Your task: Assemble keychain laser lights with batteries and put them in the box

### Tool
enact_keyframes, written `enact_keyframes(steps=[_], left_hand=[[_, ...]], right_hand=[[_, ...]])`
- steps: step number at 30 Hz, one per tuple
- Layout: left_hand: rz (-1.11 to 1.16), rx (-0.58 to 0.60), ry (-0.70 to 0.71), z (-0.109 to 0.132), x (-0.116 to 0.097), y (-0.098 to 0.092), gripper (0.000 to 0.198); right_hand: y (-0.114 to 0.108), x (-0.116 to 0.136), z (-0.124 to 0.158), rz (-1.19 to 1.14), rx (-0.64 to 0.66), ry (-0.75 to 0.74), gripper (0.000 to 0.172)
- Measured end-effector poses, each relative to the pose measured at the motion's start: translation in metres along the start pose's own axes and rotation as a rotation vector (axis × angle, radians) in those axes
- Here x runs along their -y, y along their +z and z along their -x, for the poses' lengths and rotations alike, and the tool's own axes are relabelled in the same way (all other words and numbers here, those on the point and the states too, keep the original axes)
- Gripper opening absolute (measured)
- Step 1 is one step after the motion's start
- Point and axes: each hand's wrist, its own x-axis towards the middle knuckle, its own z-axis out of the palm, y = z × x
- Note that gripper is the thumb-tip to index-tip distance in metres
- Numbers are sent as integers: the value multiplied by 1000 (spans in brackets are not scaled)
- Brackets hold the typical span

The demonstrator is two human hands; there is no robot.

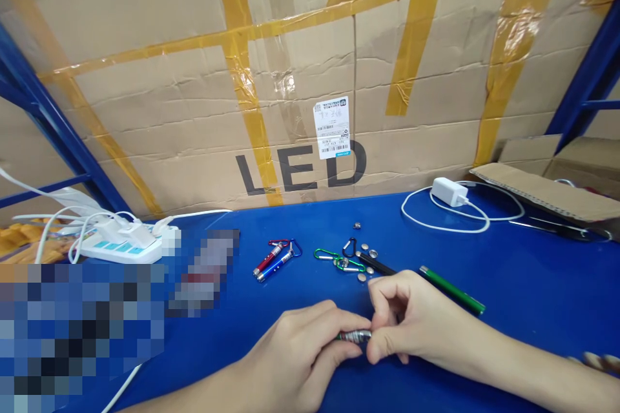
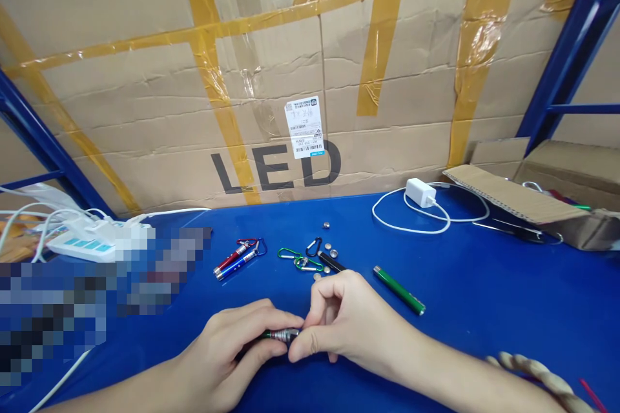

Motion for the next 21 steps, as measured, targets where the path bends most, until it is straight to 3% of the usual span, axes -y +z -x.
enact_keyframes(steps=[5, 8, 14, 21], left_hand=[[17, -51, -81, 1, -1, 3, 20], [8, -77, -122, 1, -1, 4, 20], [17, -108, -140, -1, 0, 3, 19], [76, -95, -164, -1, 0, 3, 19]], right_hand=[[3, 3, 2, 139, -122, -134, 41], [0, 6, 4, 392, -249, -419, 32], [-10, 3, 8, 815, -322, -994, 6], [-15, 7, 12, 1144, -338, -1176, 20]])
